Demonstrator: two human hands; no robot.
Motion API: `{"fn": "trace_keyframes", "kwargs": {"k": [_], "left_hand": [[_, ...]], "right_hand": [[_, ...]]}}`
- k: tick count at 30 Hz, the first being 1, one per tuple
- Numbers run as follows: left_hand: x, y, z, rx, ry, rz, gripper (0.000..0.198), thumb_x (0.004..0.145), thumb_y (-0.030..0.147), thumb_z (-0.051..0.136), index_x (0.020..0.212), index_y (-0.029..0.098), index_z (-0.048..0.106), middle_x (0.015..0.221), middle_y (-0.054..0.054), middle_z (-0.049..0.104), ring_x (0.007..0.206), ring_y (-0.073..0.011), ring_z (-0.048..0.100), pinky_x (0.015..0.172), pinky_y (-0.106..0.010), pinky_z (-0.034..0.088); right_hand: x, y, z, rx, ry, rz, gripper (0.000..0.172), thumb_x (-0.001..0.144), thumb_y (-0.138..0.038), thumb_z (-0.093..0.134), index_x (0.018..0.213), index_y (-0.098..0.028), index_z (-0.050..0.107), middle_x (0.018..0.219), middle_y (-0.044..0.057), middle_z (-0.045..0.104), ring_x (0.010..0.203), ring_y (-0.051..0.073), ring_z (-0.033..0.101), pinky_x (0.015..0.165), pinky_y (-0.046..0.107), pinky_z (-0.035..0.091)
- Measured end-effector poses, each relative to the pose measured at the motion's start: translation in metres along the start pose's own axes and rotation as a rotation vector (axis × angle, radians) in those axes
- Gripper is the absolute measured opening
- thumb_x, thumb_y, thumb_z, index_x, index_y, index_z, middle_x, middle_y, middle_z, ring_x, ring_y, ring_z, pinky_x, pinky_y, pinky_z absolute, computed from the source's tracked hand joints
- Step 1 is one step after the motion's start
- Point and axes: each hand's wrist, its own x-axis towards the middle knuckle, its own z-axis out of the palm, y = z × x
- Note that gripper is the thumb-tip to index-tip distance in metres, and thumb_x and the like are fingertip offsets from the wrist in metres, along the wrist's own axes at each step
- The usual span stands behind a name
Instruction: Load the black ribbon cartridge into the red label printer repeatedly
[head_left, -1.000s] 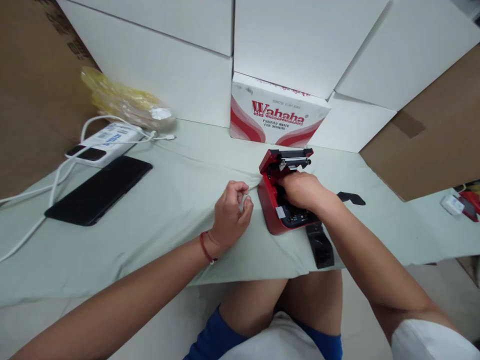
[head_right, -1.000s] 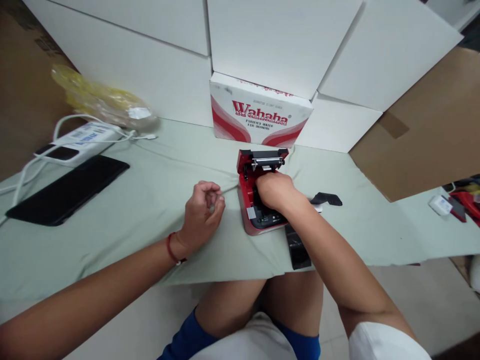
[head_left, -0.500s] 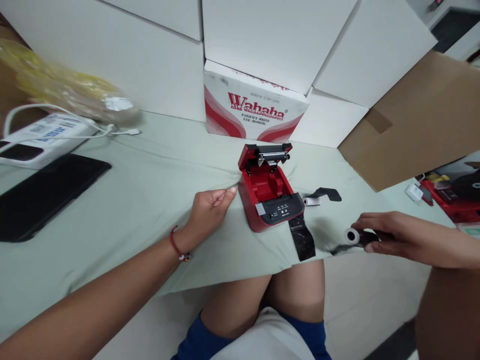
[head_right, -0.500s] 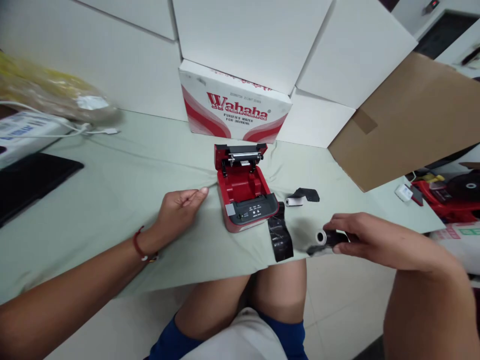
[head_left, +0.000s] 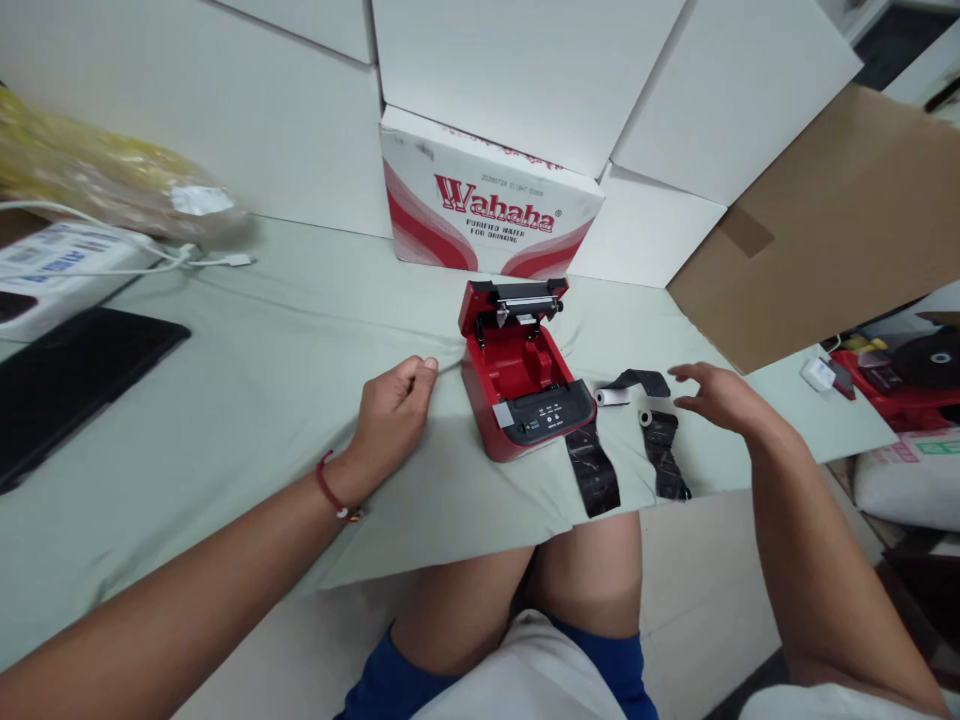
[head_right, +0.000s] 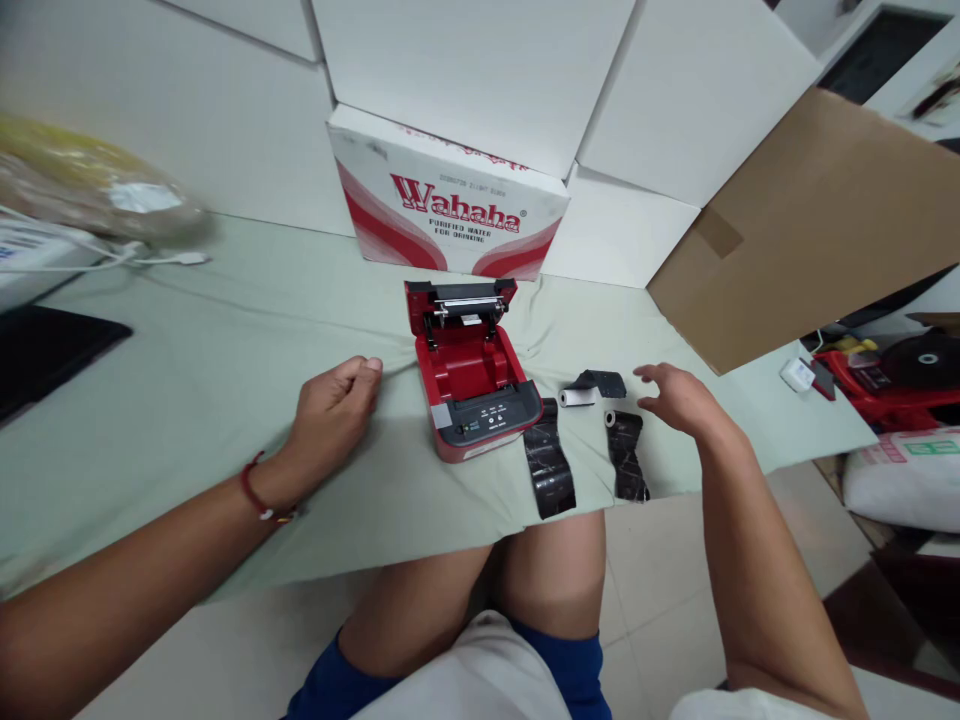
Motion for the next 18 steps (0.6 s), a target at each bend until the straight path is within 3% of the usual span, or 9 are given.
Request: {"fn": "trace_keyframes", "kwargs": {"k": [4, 7, 11, 14, 18], "left_hand": [[0.001, 0.003, 0.000, 0.034, -0.033, 0.007, 0.046, 0.099, 0.046, 0.046, 0.064, 0.021, 0.029, 0.059, 0.004, 0.026, 0.056, -0.0117, 0.028, 0.056, -0.028, 0.024], [0.000, 0.001, 0.001, 0.039, -0.033, 0.009, 0.046, 0.098, 0.045, 0.047, 0.064, 0.021, 0.028, 0.060, 0.005, 0.024, 0.057, -0.0112, 0.027, 0.056, -0.028, 0.023], [0.000, 0.000, 0.002, 0.020, -0.043, 0.018, 0.045, 0.098, 0.044, 0.047, 0.064, 0.021, 0.028, 0.061, 0.005, 0.024, 0.057, -0.0108, 0.025, 0.056, -0.028, 0.022], [0.000, 0.000, 0.001, 0.006, -0.062, 0.046, 0.044, 0.098, 0.043, 0.047, 0.064, 0.021, 0.028, 0.061, 0.005, 0.024, 0.057, -0.0106, 0.026, 0.056, -0.028, 0.021], [0.000, 0.000, 0.001, -0.012, -0.077, 0.057, 0.043, 0.098, 0.042, 0.046, 0.064, 0.021, 0.029, 0.060, 0.005, 0.025, 0.057, -0.0105, 0.027, 0.057, -0.028, 0.022]], "right_hand": [[-0.003, -0.023, 0.002, 0.094, 0.108, -0.151, 0.077, 0.084, -0.038, 0.072, 0.155, -0.024, 0.046, 0.150, 0.016, 0.053, 0.079, 0.017, 0.066, 0.080, 0.038, 0.059], [-0.014, -0.037, 0.004, 0.168, 0.192, -0.230, 0.061, 0.090, -0.041, 0.067, 0.147, -0.023, 0.054, 0.145, 0.015, 0.057, 0.075, 0.015, 0.062, 0.079, 0.037, 0.058], [-0.023, -0.044, -0.003, 0.255, 0.289, -0.271, 0.030, 0.098, -0.044, 0.057, 0.112, -0.022, 0.074, 0.115, 0.011, 0.071, 0.086, 0.019, 0.067, 0.082, 0.037, 0.056], [-0.024, -0.054, -0.017, 0.286, 0.311, -0.299, 0.027, 0.099, -0.044, 0.058, 0.102, -0.025, 0.077, 0.096, 0.007, 0.075, 0.089, 0.021, 0.069, 0.083, 0.037, 0.055], [-0.039, -0.077, -0.054, 0.332, 0.367, -0.318, 0.028, 0.095, -0.046, 0.066, 0.100, -0.023, 0.081, 0.092, 0.007, 0.078, 0.083, 0.018, 0.070, 0.075, 0.034, 0.054]]}}
